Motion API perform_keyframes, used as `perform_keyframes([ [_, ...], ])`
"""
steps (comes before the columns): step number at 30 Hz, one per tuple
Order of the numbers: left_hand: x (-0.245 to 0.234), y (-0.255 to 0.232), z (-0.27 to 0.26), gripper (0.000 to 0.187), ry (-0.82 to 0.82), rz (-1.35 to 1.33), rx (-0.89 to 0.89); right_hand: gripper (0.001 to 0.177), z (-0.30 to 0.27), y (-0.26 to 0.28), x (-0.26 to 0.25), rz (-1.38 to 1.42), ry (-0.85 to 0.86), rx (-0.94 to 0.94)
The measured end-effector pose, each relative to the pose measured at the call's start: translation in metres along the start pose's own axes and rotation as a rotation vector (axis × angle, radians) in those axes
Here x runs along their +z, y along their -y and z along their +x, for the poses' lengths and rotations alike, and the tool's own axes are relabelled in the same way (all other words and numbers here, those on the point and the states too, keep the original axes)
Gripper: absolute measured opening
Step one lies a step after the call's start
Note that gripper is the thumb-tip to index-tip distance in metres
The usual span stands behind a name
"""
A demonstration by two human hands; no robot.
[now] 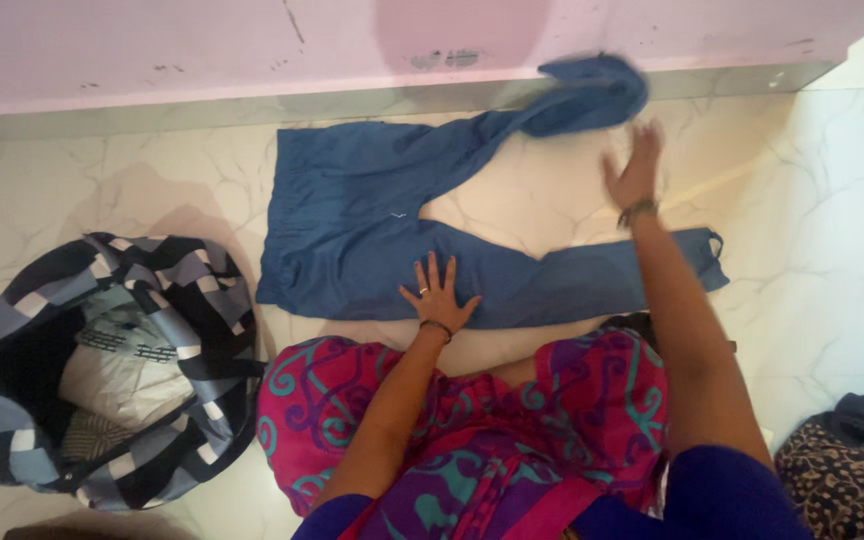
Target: The person sits on the floor and folds a light gray t-shirt, smoothing it out and folding it into a compact rectangle before placing it into a nearby duffel bag. The person then picks up a pair of blue pants, lays them flat, and begins folding them.
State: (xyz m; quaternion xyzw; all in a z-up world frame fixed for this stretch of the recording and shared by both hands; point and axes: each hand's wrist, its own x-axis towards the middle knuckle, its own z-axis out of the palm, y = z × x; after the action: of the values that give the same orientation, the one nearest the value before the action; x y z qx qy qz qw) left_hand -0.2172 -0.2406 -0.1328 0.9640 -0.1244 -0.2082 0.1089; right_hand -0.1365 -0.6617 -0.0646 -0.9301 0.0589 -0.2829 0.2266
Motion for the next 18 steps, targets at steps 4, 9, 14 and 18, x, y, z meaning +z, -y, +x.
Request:
perform_keyframes([
  [4, 0.000, 0.019, 0.012, 0.098, 0.053, -0.055, -0.170, 0.075, -0.144, 0.016, -0.022, -0.149, 0.780, -0.043],
  [9, -0.011, 0.030, 0.025, 0.103, 0.094, -0.095, -0.288, 0.081, -0.220, -0.014, -0.102, -0.440, 0.752, 0.478],
  [14, -0.008, 0.017, 0.017, 0.105, 0.059, -0.061, -0.256, 0.085, -0.233, -0.027, -0.127, -0.381, 0.540, 0.970],
  [18, 0.009, 0.008, -0.002, 0.102, -0.130, -0.067, -0.100, 0.081, -0.221, -0.021, -0.095, -0.433, 0.235, 0.899],
])
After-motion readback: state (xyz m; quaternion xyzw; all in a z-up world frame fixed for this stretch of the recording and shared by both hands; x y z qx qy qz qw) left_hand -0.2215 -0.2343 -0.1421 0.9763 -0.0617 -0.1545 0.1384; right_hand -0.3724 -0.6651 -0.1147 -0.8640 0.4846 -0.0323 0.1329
